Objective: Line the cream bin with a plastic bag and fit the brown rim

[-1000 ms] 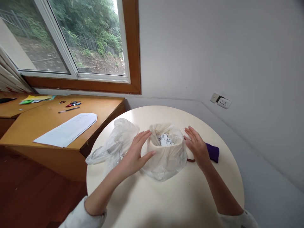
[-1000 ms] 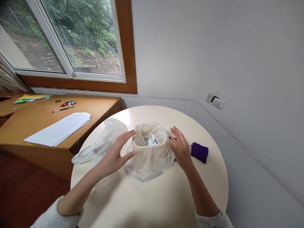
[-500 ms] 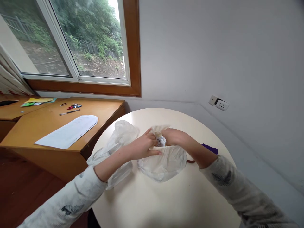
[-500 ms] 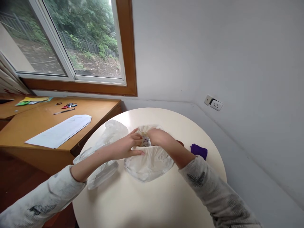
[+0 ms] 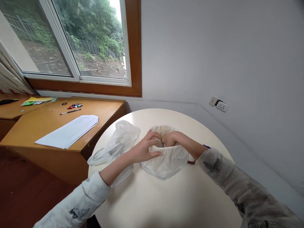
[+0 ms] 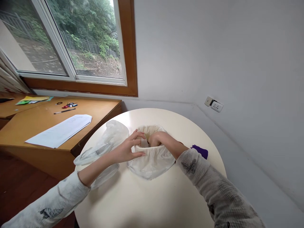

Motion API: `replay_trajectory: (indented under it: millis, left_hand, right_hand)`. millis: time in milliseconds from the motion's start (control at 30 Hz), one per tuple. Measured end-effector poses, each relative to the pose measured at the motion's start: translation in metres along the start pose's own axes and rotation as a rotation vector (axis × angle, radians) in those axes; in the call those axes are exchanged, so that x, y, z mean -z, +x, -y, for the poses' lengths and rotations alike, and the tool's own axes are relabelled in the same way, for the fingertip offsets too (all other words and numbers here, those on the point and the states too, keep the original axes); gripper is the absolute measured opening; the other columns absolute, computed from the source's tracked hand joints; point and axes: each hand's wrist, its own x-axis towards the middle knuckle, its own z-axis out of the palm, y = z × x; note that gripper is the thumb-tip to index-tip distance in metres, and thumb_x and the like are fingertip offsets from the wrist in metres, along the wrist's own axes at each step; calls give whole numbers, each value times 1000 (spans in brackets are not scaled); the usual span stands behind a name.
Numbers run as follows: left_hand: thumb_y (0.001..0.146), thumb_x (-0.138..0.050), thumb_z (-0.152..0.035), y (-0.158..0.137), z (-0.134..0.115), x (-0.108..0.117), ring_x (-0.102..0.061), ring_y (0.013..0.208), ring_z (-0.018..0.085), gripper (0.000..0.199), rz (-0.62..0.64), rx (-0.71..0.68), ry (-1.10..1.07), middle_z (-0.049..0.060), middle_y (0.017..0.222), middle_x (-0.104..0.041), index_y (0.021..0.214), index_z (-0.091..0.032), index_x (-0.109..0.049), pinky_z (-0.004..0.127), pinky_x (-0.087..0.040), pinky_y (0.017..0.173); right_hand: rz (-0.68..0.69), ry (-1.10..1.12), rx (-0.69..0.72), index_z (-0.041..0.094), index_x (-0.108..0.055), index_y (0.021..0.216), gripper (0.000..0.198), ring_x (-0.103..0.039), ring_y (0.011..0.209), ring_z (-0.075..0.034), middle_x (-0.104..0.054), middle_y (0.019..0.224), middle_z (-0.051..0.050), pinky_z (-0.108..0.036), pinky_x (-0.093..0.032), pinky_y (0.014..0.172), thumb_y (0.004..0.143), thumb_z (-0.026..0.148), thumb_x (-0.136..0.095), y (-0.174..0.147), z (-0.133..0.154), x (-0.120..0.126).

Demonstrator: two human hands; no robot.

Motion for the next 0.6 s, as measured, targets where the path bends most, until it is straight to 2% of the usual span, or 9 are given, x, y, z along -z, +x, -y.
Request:
replay_trajectory:
  millis: [67, 133, 233, 333, 400, 533, 600]
  left_hand:
    - [75, -60, -38, -2, 1, 1, -46, 109, 22, 19, -21, -7, 18, 7, 107, -52, 78, -21, -53, 46, -12, 110]
    - [76, -59, -40, -2, 1, 3, -48, 103, 20, 20, -12, -25, 59, 5, 95, -55, 81, -21, -53, 45, -14, 109]
    - [77, -56, -44, 1, -1, 6, -51, 89, 19, 24, 26, -47, 148, 2, 79, -55, 77, -21, -53, 43, -24, 104]
    - [77, -55, -46, 6, -2, 6, -50, 83, 20, 27, 51, -55, 207, 3, 74, -55, 70, -20, -54, 39, -34, 93]
    - [77, -55, -45, 8, -2, 4, -49, 84, 20, 26, 51, -47, 212, 3, 76, -55, 69, -20, -54, 36, -37, 88]
    - [77, -56, -43, 7, -5, 2, -47, 80, 18, 25, 42, -38, 188, 3, 75, -53, 72, -19, -54, 33, -38, 82]
    - [77, -56, -43, 5, -6, 2, -46, 77, 17, 25, 37, -43, 174, 2, 74, -52, 73, -19, -54, 32, -38, 79]
  right_hand:
    - [173, -43, -24, 18, -61, 49, 25, -48, 38, -11, -51, 41, 6, -25, -38, 44, 32, 20, -79, -5, 6, 6]
    - [238, -102, -25, 19, -63, 58, 19, -49, 41, -12, -56, 49, 4, -25, -37, 45, 45, 25, -76, -12, 14, 15]
    - [116, -168, 21, 21, -64, 68, 6, -51, 51, -13, -61, 64, 0, -25, -36, 49, 67, 25, -59, -22, 28, 29]
    - [-59, -102, 110, 21, -63, 80, 19, -53, 62, -13, -63, 79, -2, -23, -36, 53, 78, 20, -44, -27, 39, 35]
    - [-56, -55, 170, 21, -61, 85, 20, -53, 68, -13, -63, 84, -2, -22, -35, 55, 78, 17, -42, -25, 42, 33]
    - [121, -4, 200, 20, -57, 95, 29, -53, 70, -13, -62, 85, 0, -21, -36, 54, 67, 13, -54, -15, 35, 20]
    - [194, 4, 220, 20, -58, 93, 32, -53, 66, -13, -62, 81, 1, -22, -38, 53, 62, 12, -59, -9, 29, 12]
